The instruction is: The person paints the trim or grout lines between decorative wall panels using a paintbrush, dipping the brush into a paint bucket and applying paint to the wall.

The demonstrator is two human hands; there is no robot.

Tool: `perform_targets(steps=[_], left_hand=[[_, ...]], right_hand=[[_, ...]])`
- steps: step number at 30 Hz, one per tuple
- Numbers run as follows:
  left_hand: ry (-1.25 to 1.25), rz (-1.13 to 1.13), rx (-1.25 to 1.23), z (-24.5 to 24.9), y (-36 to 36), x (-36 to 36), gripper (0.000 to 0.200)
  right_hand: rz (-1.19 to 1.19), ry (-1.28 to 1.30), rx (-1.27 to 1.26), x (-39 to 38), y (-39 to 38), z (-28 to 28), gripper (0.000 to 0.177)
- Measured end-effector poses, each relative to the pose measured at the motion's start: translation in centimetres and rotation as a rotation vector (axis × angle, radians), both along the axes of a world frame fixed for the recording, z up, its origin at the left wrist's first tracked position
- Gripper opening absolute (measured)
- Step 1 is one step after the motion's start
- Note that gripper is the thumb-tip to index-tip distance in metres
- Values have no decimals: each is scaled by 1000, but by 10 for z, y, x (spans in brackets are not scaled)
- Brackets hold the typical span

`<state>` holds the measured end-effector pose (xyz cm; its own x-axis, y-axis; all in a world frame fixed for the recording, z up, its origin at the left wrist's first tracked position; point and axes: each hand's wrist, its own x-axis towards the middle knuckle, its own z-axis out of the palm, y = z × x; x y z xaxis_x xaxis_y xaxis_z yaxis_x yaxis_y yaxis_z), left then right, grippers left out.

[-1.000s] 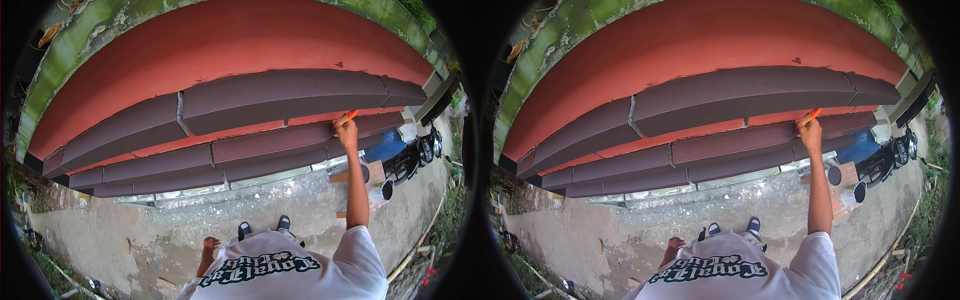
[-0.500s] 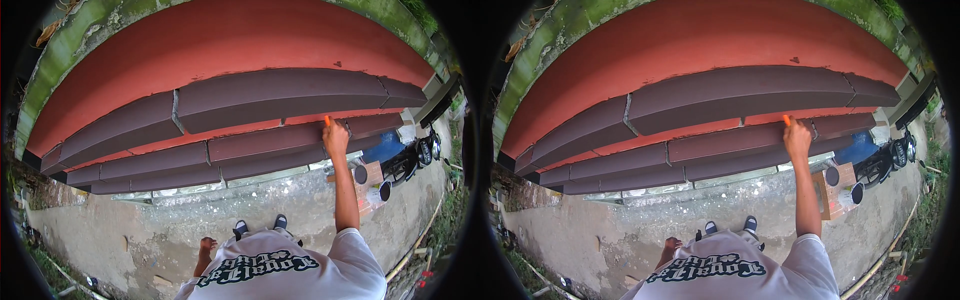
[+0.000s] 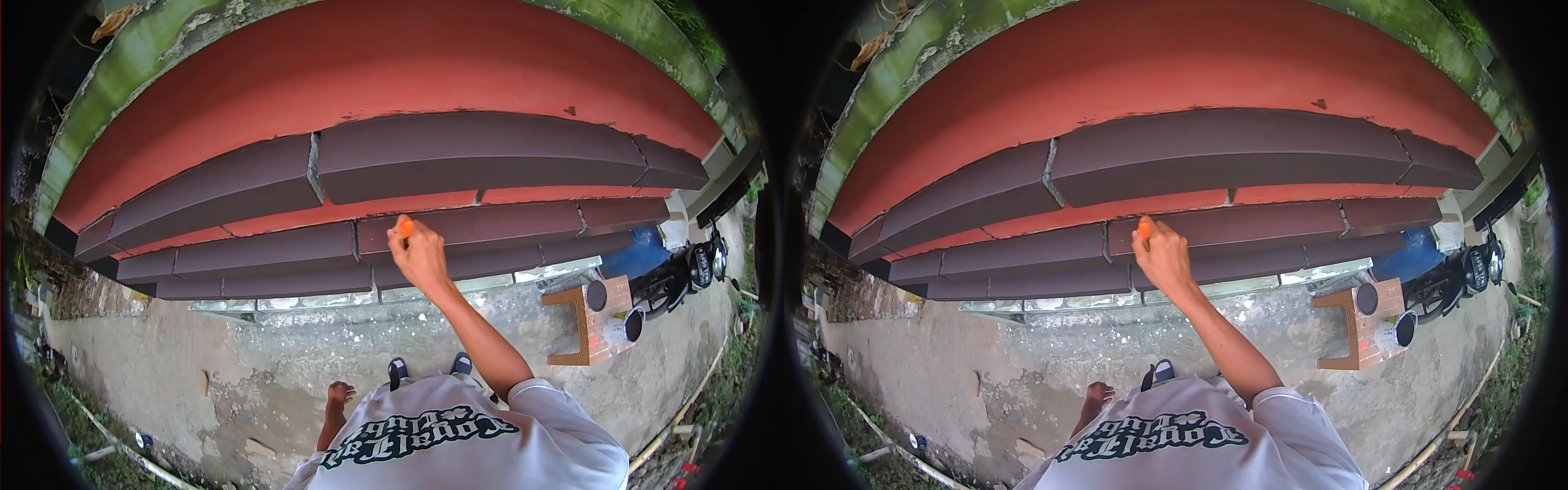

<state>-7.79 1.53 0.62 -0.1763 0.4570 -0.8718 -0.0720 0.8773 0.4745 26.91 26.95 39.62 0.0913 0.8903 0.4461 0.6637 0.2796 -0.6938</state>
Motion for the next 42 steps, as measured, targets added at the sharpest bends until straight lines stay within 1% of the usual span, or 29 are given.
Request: perform_targets(steps=[2,5,6,9,10,14,17,19,24,29,33,36,37,39,42], left_hand=[[-3,12,-4,-3,-9,-5,23],[7,13,-17,-14,-23,-12,25],[16,10,-23,-14,-26,-14,25],[36,-5,-27,-13,-34,-17,26],[40,-13,-25,-12,-35,-17,26],[49,-1,-28,-1,-31,-13,26],[46,1,-10,7,-25,-6,25],[43,-24,-3,6,-19,-4,24],[45,-62,-6,11,-11,16,24],[53,-95,-27,13,-4,50,24],[46,-115,-33,12,-2,76,24],[49,-117,-33,10,-1,98,24],[53,-116,-35,10,-2,104,24],[50,-105,-52,9,-5,117,23],[45,-114,-58,7,-8,136,23]], right_hand=[[74,140,30,-19,5,0,16],[120,404,22,-38,15,5,16],[97,392,29,-42,20,5,18],[107,499,-88,-45,30,4,19],[86,438,-61,-43,35,-3,21],[16,369,-73,-19,40,-14,23],[-61,289,-59,16,39,-9,24],[-93,289,-25,46,40,-9,24],[-177,240,-58,127,33,-8,28],[-276,233,-127,209,22,-7,29],[-343,163,-117,280,10,0,29],[-404,133,-105,336,5,-5,29],[-433,129,-156,351,0,3,28],[-482,124,-132,383,-4,2,28],[-558,52,-98,423,-12,4,27]])
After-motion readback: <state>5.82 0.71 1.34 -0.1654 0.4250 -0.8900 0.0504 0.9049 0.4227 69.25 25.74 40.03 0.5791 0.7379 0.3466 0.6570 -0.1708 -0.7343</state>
